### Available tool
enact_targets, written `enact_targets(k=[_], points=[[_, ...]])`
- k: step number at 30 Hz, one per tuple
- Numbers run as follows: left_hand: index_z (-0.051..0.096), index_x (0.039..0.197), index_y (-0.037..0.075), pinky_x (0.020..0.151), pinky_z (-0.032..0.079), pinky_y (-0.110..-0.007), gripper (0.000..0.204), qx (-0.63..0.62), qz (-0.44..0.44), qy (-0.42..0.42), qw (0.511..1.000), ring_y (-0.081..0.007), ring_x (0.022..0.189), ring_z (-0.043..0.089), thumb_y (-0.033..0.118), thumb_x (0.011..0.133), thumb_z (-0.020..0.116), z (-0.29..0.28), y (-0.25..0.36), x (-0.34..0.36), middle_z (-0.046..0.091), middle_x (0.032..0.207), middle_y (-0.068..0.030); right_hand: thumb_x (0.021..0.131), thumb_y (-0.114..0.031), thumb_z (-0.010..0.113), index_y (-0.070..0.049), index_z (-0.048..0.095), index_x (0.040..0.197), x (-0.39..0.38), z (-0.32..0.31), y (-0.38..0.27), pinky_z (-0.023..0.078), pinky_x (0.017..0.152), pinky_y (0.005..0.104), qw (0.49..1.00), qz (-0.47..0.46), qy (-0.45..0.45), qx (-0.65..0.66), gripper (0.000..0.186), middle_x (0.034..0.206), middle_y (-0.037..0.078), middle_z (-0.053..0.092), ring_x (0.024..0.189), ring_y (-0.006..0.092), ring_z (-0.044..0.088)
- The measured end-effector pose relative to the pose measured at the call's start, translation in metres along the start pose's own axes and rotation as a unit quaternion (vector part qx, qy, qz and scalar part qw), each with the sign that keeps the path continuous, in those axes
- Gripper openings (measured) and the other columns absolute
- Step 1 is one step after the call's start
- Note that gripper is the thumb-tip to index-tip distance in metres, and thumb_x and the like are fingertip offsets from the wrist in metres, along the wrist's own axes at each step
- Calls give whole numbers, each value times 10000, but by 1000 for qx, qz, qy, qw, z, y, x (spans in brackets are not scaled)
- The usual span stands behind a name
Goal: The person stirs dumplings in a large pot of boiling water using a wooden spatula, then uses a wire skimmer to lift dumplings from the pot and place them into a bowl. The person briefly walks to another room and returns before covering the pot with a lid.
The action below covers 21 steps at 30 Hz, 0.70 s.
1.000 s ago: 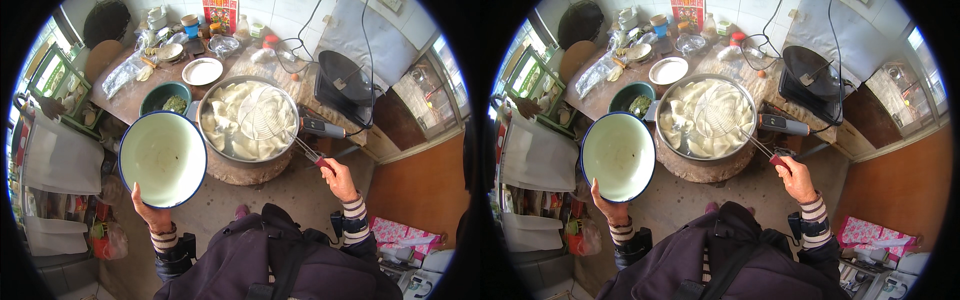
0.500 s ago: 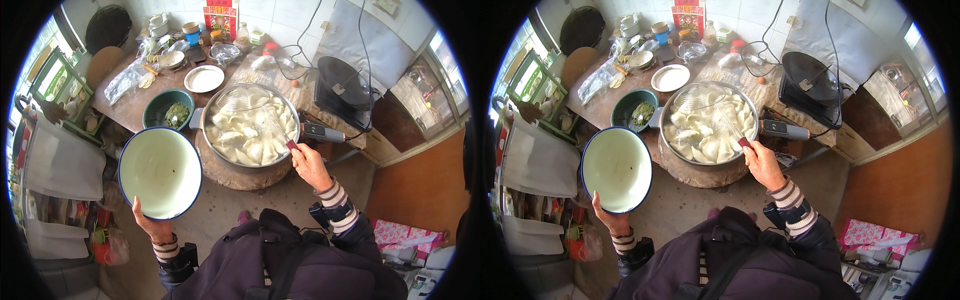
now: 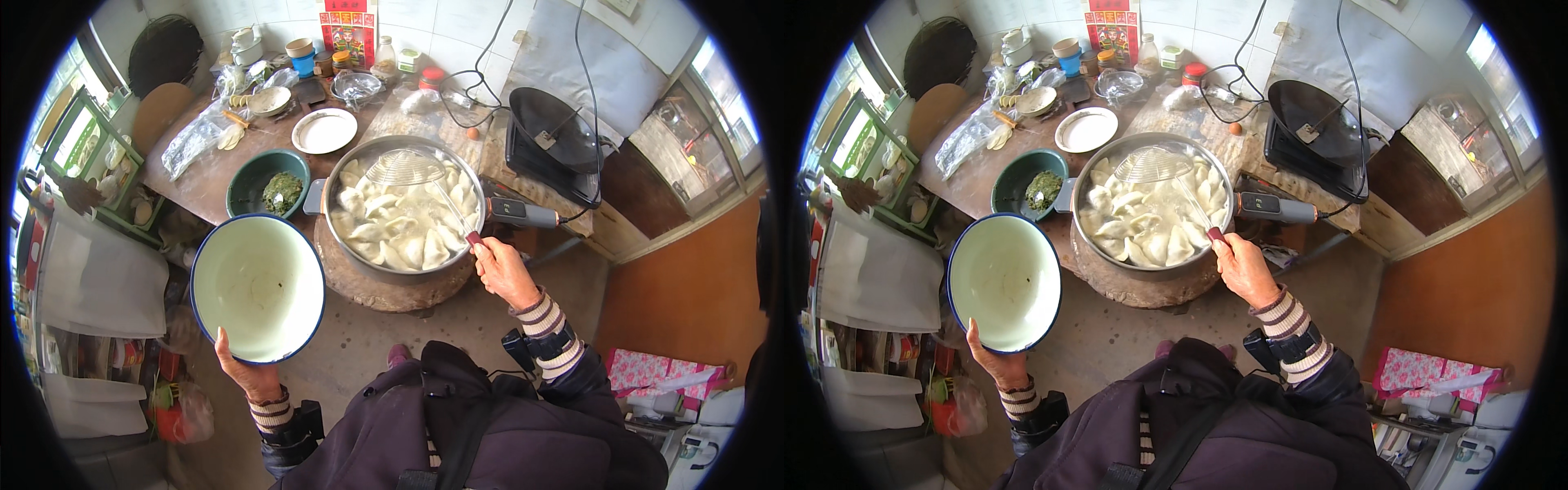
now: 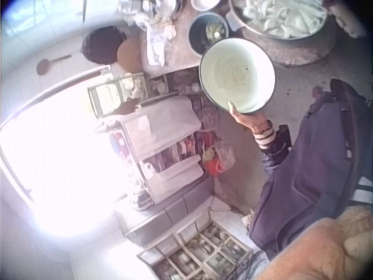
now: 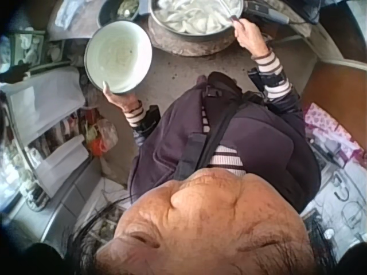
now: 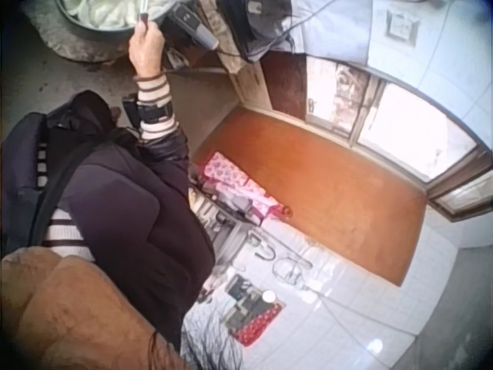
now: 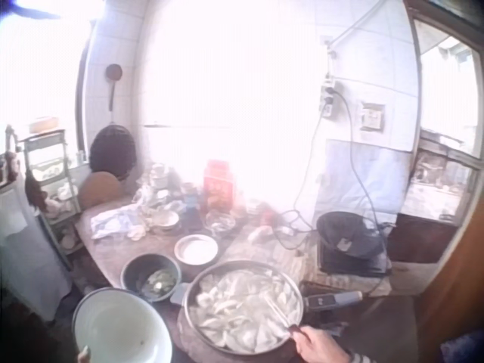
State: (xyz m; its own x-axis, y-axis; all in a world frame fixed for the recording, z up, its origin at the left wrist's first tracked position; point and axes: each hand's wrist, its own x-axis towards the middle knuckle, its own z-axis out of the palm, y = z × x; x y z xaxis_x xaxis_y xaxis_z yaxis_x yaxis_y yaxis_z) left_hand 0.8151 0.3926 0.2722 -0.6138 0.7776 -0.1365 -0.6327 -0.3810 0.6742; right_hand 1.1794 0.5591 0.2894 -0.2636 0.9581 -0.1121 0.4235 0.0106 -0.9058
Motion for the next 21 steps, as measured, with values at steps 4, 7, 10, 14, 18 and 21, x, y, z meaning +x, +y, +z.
enact_targets(k=[4,7,10,14,18,21], points=[[498,1247,30,915,459,-416,493,1,-14,16,1000,-258,1084,558,367,887,516,2,-3,5,572,1200,-91,984,-275,450,-4,517,927,-18,-6,-8,373,406,218,991,77,-32,105,285,618,6,497,467,61,454],[495,1242,20,909,462,-407,487,6,-15,13,1000,-253,1076,561,355,889,516,7,-5,9,575,1188,-95,993,-284,433,-12,504,982,-30,-9,-11,365,417,195,983,106,-50,140,281,664,-5,472,486,44,417],[493,1228,-1,900,464,-390,467,0,-20,9,1000,-245,1058,568,324,893,516,15,-8,11,577,1169,-104,995,-298,427,-13,501,993,-41,-9,-13,366,422,192,978,122,-55,157,295,678,-4,471,491,43,411],[498,1222,4,895,467,-391,457,-3,-32,-2,999,-245,1052,570,321,893,518,23,-11,14,580,1161,-101,992,-284,428,-13,500,990,-54,-12,-17,375,420,198,972,145,-52,177,280,679,0,485,490,47,423],[503,1217,9,886,472,-391,448,-11,-45,-41,998,-240,1048,572,318,893,518,25,-14,18,582,1152,-95,1005,-286,408,-8,499,1028,-72,-13,-24,357,429,184,968,146,-52,195,293,691,-4,447,503,33,385],[522,1214,35,909,465,-408,462,1,-58,-21,998,-250,1065,567,365,891,514,28,-16,22,586,1169,-84,1008,-278,402,-11,499,1043,-84,-14,-30,350,428,183,958,157,-57,233,286,702,-3,450,499,29,372]])
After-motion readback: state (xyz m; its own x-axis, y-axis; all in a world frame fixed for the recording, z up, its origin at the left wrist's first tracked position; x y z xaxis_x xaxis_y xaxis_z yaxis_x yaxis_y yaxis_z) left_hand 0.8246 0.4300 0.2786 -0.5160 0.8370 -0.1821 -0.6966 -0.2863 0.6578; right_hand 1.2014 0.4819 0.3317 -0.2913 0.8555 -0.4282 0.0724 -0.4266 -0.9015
